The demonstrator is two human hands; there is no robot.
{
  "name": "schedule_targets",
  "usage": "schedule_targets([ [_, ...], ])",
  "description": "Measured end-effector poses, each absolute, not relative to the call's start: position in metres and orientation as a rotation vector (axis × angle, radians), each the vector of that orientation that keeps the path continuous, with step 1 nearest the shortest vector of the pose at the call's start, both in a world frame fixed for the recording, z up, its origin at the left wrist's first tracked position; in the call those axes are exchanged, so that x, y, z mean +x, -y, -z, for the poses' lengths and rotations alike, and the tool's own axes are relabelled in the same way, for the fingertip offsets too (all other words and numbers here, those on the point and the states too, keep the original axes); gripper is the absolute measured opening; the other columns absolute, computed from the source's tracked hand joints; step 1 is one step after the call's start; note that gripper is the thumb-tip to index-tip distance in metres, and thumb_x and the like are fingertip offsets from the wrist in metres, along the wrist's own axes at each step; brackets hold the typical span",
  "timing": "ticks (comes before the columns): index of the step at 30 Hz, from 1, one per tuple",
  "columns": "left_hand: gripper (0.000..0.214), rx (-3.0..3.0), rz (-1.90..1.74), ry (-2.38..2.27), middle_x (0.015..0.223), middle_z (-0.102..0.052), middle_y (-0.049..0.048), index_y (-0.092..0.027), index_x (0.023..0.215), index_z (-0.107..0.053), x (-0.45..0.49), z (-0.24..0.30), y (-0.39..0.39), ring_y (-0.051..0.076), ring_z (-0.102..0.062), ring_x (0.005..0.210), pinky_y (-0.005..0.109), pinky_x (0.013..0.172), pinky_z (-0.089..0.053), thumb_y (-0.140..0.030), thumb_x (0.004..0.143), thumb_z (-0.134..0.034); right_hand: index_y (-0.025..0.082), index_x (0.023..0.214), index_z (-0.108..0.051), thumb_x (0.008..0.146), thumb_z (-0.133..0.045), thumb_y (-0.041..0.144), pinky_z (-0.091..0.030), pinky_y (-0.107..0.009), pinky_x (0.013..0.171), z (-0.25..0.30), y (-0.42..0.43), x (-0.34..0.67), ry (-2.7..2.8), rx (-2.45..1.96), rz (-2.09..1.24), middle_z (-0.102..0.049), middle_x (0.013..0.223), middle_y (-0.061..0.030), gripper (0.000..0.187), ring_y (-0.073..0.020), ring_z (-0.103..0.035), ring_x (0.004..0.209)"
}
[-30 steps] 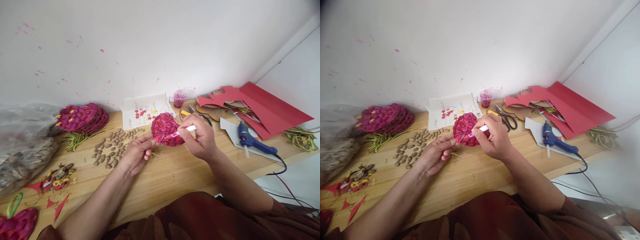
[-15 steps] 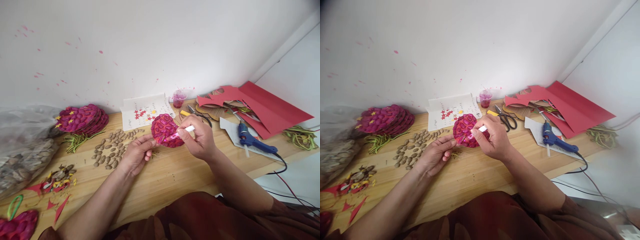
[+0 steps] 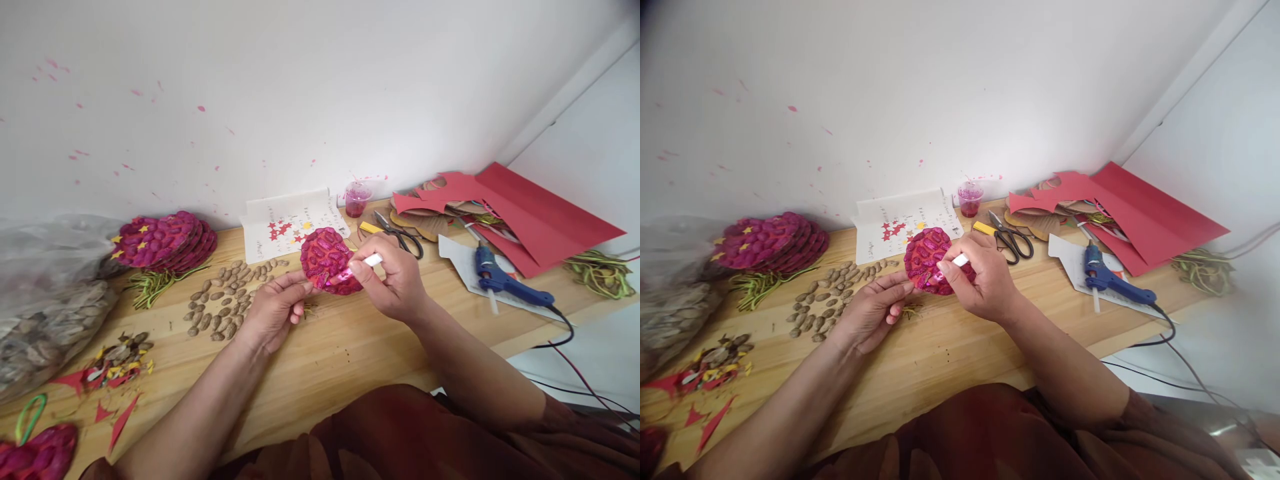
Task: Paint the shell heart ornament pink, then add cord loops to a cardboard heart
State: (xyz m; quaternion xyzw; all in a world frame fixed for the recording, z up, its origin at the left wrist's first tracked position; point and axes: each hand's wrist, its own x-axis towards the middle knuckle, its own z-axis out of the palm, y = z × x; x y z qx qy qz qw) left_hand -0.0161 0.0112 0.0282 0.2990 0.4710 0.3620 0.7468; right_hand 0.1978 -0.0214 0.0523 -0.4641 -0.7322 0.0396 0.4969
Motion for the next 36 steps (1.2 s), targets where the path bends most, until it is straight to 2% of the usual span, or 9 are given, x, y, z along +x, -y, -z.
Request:
schedule_targets([
  [4, 0.038, 0.678, -0.805, -1.036, 0.075, -0.077, 0.0087, -0.008, 0.093, -0.078, -0.016, -0.0262, -0.0111, 0.0, -0.041, 0.037, 0.012, 0.033, -0.028, -0.02, 0.06, -0.092, 0.023, 0.086, -0.057, 0.095, -0.061, 0.023, -0.041, -0.037, 0.073, -0.0491, 0.0196, 0.1992, 1.692, -1.151, -0.049, -0.063, 0.077, -0.0005, 0.01, -0.0175, -0.056, 0.072],
  [7, 0.039, 0.674, -0.798, -1.022, 0.072, -0.077, 0.0078, -0.008, 0.091, -0.078, -0.0157, -0.0247, -0.0113, 0.0, -0.042, 0.037, 0.011, 0.033, -0.029, -0.021, 0.058, -0.093, 0.023, 0.086, -0.058, 0.096, -0.06, 0.023, -0.042, -0.037, 0.072, -0.0489, 0.0197, 0.1997, 1.693, -1.112, -0.134, -0.063, 0.078, -0.0008, 0.01, -0.0176, -0.057, 0.072],
  [14, 0.041, 0.662, -0.786, -1.03, 0.074, -0.078, 0.0097, -0.007, 0.094, -0.079, -0.0162, -0.0283, -0.0108, 0.0, -0.042, 0.037, 0.01, 0.033, -0.029, -0.02, 0.058, -0.093, 0.023, 0.086, -0.057, 0.096, -0.06, 0.022, -0.041, -0.037, 0.071, -0.0521, 0.02, 0.2004, 1.71, -1.126, -0.075, -0.064, 0.077, -0.0003, 0.01, -0.0173, -0.057, 0.072],
  [19, 0.038, 0.648, -0.793, -1.033, 0.074, -0.078, 0.0103, -0.007, 0.092, -0.079, -0.0171, -0.0288, -0.011, 0.0, -0.042, 0.036, 0.01, 0.032, -0.029, -0.018, 0.058, -0.092, 0.023, 0.087, -0.06, 0.097, -0.06, 0.025, -0.042, -0.036, 0.072, -0.0509, 0.0208, 0.201, 1.727, -1.102, -0.19, -0.063, 0.079, -0.0009, 0.01, -0.018, -0.058, 0.074],
  [22, 0.035, 0.64, -0.796, -1.04, 0.073, -0.078, 0.0098, -0.008, 0.09, -0.079, -0.0169, -0.0276, -0.0112, 0.0, -0.042, 0.036, 0.01, 0.032, -0.029, -0.017, 0.058, -0.091, 0.023, 0.087, -0.059, 0.096, -0.061, 0.023, -0.041, -0.037, 0.072, -0.0508, 0.0204, 0.201, 1.728, -1.127, -0.112, -0.064, 0.079, -0.001, 0.009, -0.018, -0.057, 0.075],
  [36, 0.039, 0.674, -0.781, -1.034, 0.076, -0.077, 0.0108, -0.007, 0.095, -0.079, -0.0173, -0.0256, -0.0112, 0.0, -0.041, 0.038, 0.011, 0.034, -0.028, -0.02, 0.06, -0.091, 0.023, 0.085, -0.06, 0.096, -0.061, 0.024, -0.043, -0.037, 0.074, -0.0506, 0.0218, 0.1979, 1.729, -1.097, -0.146, -0.063, 0.077, -0.001, 0.011, -0.0183, -0.058, 0.075],
])
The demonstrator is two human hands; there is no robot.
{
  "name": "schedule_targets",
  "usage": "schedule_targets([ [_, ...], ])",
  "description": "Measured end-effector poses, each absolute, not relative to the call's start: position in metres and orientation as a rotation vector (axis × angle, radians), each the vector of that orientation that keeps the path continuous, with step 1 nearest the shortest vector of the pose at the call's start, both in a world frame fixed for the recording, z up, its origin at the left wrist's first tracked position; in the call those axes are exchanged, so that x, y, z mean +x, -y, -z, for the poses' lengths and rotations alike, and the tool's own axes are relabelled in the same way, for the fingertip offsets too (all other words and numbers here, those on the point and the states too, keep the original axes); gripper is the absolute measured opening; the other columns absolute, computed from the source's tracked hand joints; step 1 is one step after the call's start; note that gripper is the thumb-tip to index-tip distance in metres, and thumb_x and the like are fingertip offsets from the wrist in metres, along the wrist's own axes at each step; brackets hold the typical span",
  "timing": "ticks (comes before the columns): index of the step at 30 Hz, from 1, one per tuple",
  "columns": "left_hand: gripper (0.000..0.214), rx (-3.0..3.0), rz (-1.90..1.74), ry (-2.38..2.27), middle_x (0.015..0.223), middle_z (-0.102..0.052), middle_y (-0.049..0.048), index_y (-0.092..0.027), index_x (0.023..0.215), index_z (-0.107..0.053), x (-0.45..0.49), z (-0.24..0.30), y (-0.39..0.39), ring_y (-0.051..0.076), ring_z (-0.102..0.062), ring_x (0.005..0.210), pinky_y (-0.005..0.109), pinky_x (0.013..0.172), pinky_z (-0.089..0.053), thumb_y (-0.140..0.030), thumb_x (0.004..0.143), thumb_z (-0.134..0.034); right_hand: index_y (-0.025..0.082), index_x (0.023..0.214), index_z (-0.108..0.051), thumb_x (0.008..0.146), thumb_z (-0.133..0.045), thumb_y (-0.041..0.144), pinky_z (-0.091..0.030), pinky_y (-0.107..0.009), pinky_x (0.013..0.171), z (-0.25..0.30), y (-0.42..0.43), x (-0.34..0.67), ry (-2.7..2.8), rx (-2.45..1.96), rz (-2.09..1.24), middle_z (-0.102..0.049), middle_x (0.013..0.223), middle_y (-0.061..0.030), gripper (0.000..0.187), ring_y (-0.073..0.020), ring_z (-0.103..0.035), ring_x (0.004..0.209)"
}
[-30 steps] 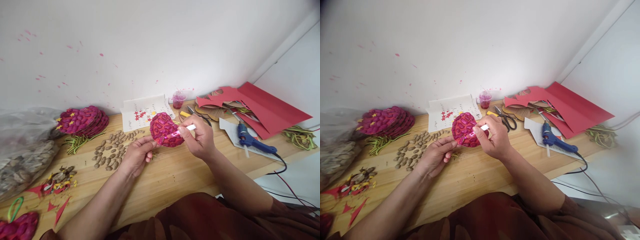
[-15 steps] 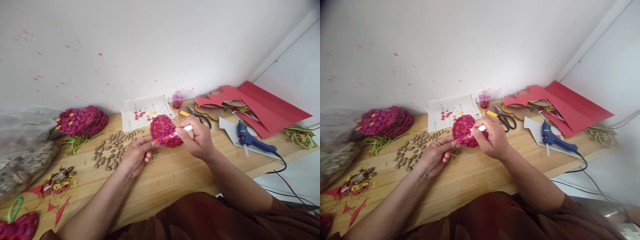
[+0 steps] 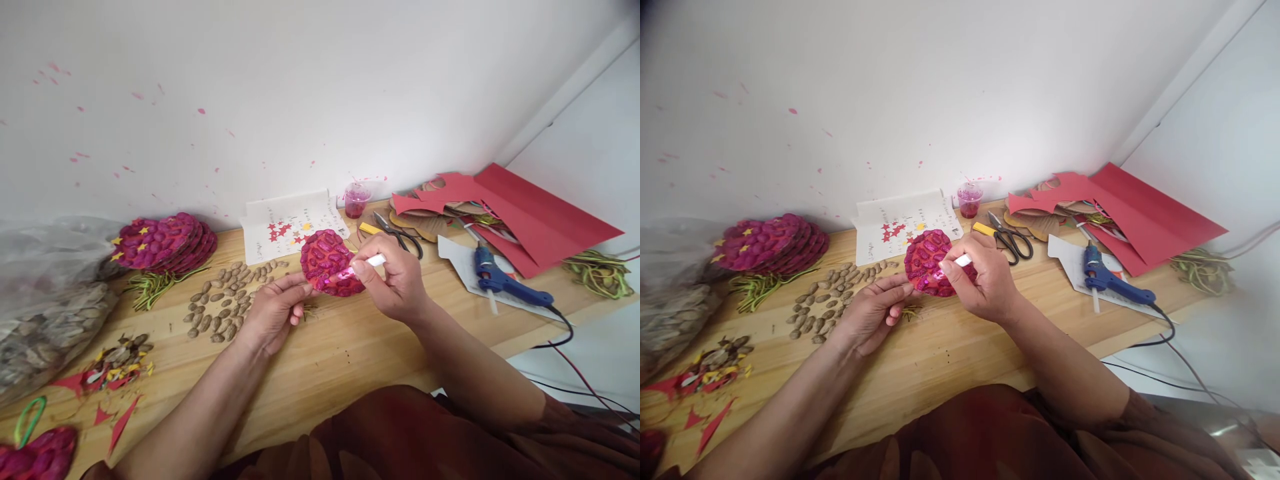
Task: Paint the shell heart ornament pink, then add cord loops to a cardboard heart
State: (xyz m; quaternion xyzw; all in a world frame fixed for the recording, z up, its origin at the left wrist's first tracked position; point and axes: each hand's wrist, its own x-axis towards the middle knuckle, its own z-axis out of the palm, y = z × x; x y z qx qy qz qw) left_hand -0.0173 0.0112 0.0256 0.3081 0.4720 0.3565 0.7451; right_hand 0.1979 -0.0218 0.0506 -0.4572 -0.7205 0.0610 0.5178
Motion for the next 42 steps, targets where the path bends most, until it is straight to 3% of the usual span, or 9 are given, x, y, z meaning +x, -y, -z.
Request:
schedule_targets([
  [15, 0.036, 0.677, -0.784, -1.032, 0.075, -0.077, 0.0102, -0.008, 0.093, -0.079, -0.017, -0.026, -0.011, 0.0, -0.042, 0.037, 0.011, 0.034, -0.028, -0.02, 0.061, -0.091, 0.023, 0.087, -0.058, 0.096, -0.06, 0.023, -0.044, -0.036, 0.072, -0.05, 0.019, 0.2, 1.707, -1.122, -0.17, -0.065, 0.08, -0.0008, 0.01, -0.0172, -0.059, 0.074],
  [28, 0.043, 0.692, -0.838, -1.018, 0.078, -0.078, 0.0108, -0.008, 0.091, -0.078, -0.016, -0.019, -0.012, 0.001, -0.043, 0.039, 0.013, 0.036, -0.031, -0.028, 0.057, -0.096, 0.026, 0.087, -0.059, 0.095, -0.063, 0.03, -0.044, -0.038, 0.077, -0.076, -0.004, 0.23, 1.665, -1.267, 0.216, -0.068, 0.078, -0.0012, 0.01, -0.0211, -0.062, 0.075],
  [35, 0.045, 0.717, -0.832, -1.002, 0.078, -0.078, 0.0116, -0.01, 0.092, -0.079, -0.016, -0.014, -0.014, 0.002, -0.045, 0.04, 0.014, 0.036, -0.032, -0.031, 0.057, -0.097, 0.024, 0.089, -0.063, 0.096, -0.055, 0.042, -0.044, -0.04, 0.084, -0.105, -0.088, 0.261, 1.542, -1.701, 0.243, -0.073, 0.084, -0.0067, 0.021, -0.0263, -0.063, 0.085],
  [42, 0.046, 0.72, -0.824, -1.018, 0.079, -0.078, 0.0107, -0.01, 0.095, -0.079, -0.017, -0.014, -0.013, 0.002, -0.045, 0.041, 0.014, 0.037, -0.033, -0.031, 0.058, -0.096, 0.022, 0.093, -0.073, 0.094, -0.059, 0.043, -0.039, -0.048, 0.092, -0.084, -0.141, 0.264, 1.667, -2.183, 0.065, -0.076, 0.098, -0.0137, 0.025, -0.0376, -0.055, 0.115],
])
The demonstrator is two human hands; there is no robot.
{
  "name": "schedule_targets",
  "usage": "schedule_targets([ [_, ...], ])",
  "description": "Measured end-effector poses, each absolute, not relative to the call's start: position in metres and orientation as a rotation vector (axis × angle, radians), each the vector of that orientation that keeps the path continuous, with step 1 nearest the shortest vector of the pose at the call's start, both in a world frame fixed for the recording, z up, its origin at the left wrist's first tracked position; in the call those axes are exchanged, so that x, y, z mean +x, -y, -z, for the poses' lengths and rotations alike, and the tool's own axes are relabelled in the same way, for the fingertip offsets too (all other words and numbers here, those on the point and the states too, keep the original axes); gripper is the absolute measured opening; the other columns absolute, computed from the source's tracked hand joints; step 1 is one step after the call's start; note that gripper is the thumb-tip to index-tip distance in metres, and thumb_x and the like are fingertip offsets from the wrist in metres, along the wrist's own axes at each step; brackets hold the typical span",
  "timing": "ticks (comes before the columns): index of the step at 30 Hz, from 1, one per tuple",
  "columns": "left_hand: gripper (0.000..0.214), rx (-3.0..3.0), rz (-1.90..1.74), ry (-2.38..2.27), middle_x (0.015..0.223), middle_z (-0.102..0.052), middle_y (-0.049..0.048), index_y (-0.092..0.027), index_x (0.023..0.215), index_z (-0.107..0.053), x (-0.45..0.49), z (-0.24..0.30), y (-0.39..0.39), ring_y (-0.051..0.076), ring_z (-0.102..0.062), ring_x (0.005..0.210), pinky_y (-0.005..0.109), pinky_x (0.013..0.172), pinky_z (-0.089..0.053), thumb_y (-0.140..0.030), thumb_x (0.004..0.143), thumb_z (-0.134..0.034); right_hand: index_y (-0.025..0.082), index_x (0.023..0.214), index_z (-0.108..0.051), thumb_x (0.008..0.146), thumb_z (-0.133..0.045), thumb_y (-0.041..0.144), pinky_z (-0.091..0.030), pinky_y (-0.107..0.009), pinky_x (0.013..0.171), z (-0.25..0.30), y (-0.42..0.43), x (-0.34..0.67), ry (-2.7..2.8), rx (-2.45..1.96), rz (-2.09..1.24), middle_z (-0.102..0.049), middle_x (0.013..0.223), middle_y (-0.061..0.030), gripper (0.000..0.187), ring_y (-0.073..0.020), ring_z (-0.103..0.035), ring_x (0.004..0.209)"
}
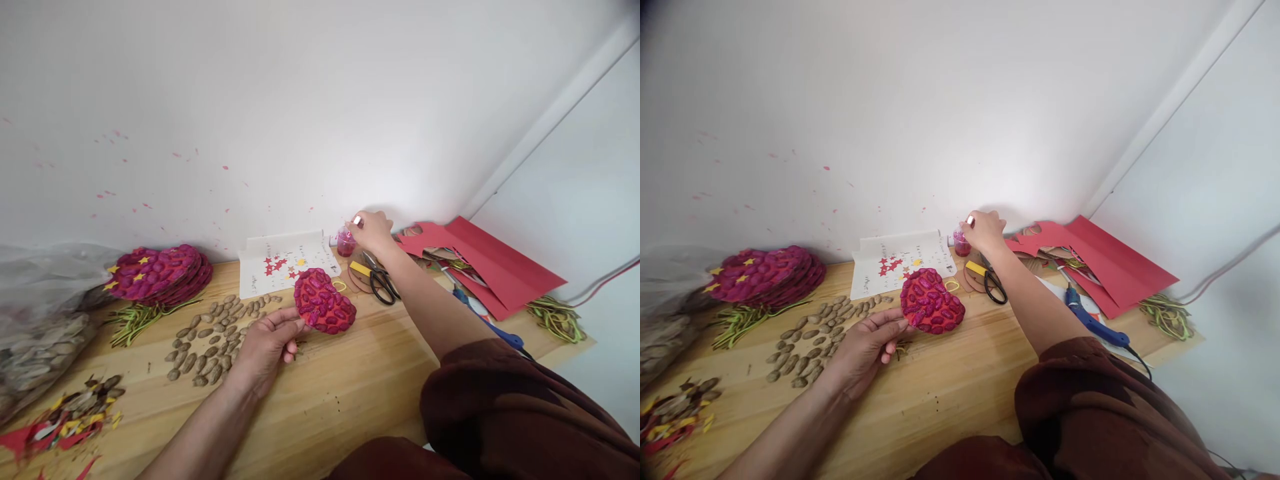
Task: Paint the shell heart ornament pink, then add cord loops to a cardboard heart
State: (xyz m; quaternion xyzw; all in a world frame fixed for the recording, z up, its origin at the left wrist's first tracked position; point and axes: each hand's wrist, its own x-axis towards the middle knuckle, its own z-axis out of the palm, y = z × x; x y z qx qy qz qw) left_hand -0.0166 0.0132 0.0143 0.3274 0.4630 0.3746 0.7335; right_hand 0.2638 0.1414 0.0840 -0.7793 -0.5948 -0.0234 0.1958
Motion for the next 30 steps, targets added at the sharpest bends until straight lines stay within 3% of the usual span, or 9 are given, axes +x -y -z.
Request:
schedule_targets([
  [16, 0.039, 0.669, -0.848, -1.015, 0.075, -0.078, 0.0097, -0.01, 0.09, -0.08, -0.015, -0.017, -0.013, 0.002, -0.045, 0.04, 0.013, 0.036, -0.033, -0.023, 0.057, -0.095, 0.021, 0.095, -0.071, 0.095, -0.057, 0.041, -0.036, -0.049, 0.093, -0.083, -0.137, 0.264, 1.732, -2.15, 0.08, -0.074, 0.099, -0.0145, 0.025, -0.0385, -0.052, 0.115],
  [24, 0.039, 0.668, -0.856, -1.0, 0.079, -0.078, 0.0112, -0.009, 0.093, -0.08, -0.016, -0.018, -0.014, 0.002, -0.046, 0.041, 0.012, 0.036, -0.034, -0.021, 0.059, -0.094, 0.02, 0.09, -0.066, 0.093, -0.06, 0.032, -0.035, -0.053, 0.094, -0.086, -0.123, 0.264, 1.727, -2.051, 0.157, -0.07, 0.085, -0.0136, 0.014, -0.0383, -0.053, 0.107],
  [27, 0.04, 0.662, -0.857, -0.995, 0.081, -0.078, 0.0106, -0.008, 0.095, -0.08, -0.016, -0.02, -0.014, 0.0, -0.044, 0.04, 0.012, 0.036, -0.033, -0.021, 0.059, -0.093, 0.022, 0.09, -0.064, 0.095, -0.062, 0.035, -0.04, -0.049, 0.089, -0.095, -0.094, 0.259, 1.587, -1.839, 0.202, -0.066, 0.077, -0.0075, 0.014, -0.0306, -0.057, 0.09],
  [30, 0.041, 0.646, -0.861, -0.988, 0.079, -0.077, 0.0085, -0.007, 0.094, -0.079, -0.016, -0.022, -0.013, 0.0, -0.042, 0.039, 0.012, 0.035, -0.031, -0.021, 0.059, -0.094, 0.024, 0.085, -0.062, 0.095, -0.066, 0.042, -0.041, -0.035, 0.068, -0.102, -0.051, 0.246, 1.441, -1.584, -0.036, -0.056, 0.066, 0.0005, 0.022, -0.018, -0.05, 0.063],
])
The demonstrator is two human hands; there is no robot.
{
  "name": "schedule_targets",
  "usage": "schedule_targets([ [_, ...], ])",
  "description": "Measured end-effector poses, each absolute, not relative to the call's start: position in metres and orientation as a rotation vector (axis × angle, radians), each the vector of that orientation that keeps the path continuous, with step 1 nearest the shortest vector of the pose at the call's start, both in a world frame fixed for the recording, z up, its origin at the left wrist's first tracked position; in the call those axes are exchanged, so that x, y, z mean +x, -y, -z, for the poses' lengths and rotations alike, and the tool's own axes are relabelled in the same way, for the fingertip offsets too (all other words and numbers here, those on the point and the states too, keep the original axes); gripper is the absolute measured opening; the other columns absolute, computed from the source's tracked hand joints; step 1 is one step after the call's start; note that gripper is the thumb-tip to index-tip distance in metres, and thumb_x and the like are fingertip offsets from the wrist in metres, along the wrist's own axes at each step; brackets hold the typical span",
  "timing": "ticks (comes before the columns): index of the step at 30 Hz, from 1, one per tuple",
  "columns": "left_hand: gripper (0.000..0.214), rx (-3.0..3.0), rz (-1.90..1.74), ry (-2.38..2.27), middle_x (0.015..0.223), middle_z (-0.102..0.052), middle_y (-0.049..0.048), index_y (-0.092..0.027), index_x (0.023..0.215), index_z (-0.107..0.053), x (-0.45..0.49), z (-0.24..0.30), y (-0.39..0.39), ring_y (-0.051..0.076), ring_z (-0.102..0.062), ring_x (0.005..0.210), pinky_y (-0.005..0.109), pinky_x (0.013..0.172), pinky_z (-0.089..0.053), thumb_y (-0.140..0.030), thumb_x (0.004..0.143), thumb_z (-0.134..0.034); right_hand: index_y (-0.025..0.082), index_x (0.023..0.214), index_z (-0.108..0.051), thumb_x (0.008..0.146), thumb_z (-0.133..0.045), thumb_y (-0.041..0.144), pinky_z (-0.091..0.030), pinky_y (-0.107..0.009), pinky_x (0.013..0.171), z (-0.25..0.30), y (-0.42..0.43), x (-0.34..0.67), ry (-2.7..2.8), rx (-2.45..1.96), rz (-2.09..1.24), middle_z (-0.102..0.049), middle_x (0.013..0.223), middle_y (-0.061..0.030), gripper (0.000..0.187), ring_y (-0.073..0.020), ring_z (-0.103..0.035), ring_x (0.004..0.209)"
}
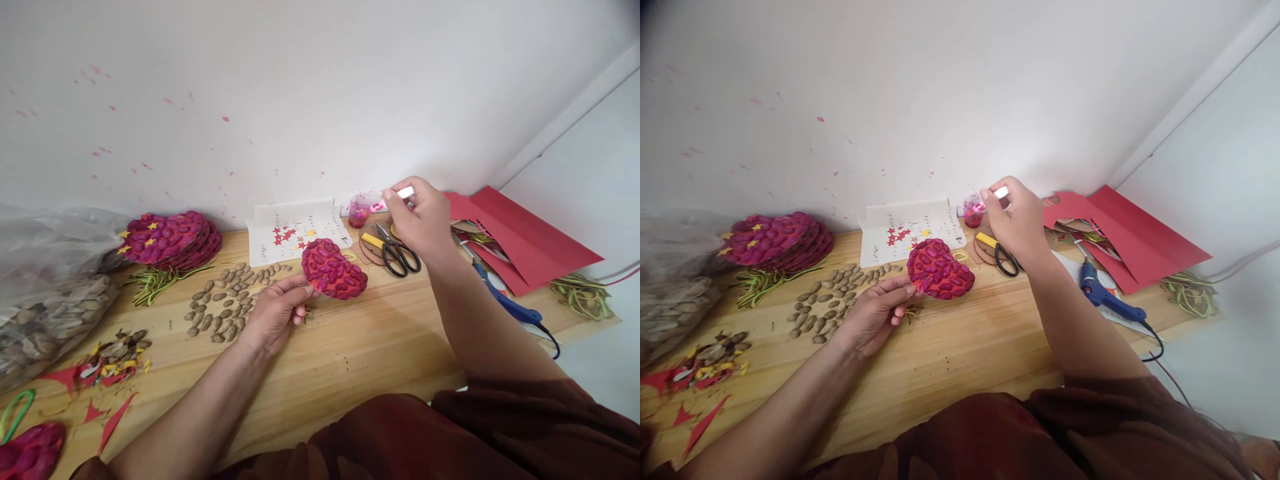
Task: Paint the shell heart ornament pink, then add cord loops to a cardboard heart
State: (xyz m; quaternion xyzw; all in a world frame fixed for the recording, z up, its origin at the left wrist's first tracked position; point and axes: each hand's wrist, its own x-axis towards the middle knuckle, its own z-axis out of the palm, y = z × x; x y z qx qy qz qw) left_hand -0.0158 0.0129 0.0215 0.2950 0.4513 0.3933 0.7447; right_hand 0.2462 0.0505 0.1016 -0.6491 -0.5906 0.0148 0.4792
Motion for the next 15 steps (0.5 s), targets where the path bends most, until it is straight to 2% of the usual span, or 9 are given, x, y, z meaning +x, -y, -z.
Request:
schedule_targets([
  [2, 0.042, 0.635, -0.868, -0.979, 0.076, -0.075, 0.0064, -0.007, 0.094, -0.079, -0.016, -0.021, -0.013, 0.0, -0.042, 0.039, 0.011, 0.034, -0.03, -0.022, 0.058, -0.095, 0.023, 0.079, -0.059, 0.096, -0.065, 0.047, -0.036, -0.031, 0.058, -0.099, -0.022, 0.234, 1.436, -1.436, -0.32, -0.052, 0.063, 0.0023, 0.03, -0.0142, -0.044, 0.056],
  [5, 0.044, 0.63, -0.864, -0.969, 0.074, -0.073, 0.0042, -0.008, 0.093, -0.078, -0.017, -0.02, -0.012, -0.001, -0.041, 0.039, 0.011, 0.034, -0.029, -0.023, 0.056, -0.096, 0.023, 0.08, -0.06, 0.096, -0.066, 0.048, -0.034, -0.029, 0.054, -0.087, 0.01, 0.216, 1.421, -1.283, -0.563, -0.053, 0.064, 0.0025, 0.031, -0.0127, -0.044, 0.056],
  [10, 0.048, 0.64, -0.861, -0.974, 0.075, -0.074, 0.0046, -0.009, 0.093, -0.077, -0.017, -0.02, -0.012, -0.001, -0.04, 0.038, 0.011, 0.034, -0.029, -0.025, 0.053, -0.099, 0.022, 0.086, -0.061, 0.098, -0.063, 0.033, -0.039, -0.031, 0.063, -0.064, 0.027, 0.204, 1.483, -1.191, -0.466, -0.057, 0.073, 0.0012, 0.017, -0.0135, -0.048, 0.065],
  [15, 0.05, 0.665, -0.857, -0.974, 0.077, -0.075, 0.0047, -0.009, 0.094, -0.077, -0.017, -0.022, -0.011, -0.002, -0.039, 0.038, 0.011, 0.034, -0.028, -0.027, 0.053, -0.1, 0.022, 0.088, -0.061, 0.098, -0.062, 0.027, -0.042, -0.034, 0.071, -0.057, 0.027, 0.207, 1.576, -1.171, -0.364, -0.061, 0.08, -0.0005, 0.011, -0.0165, -0.055, 0.075],
])
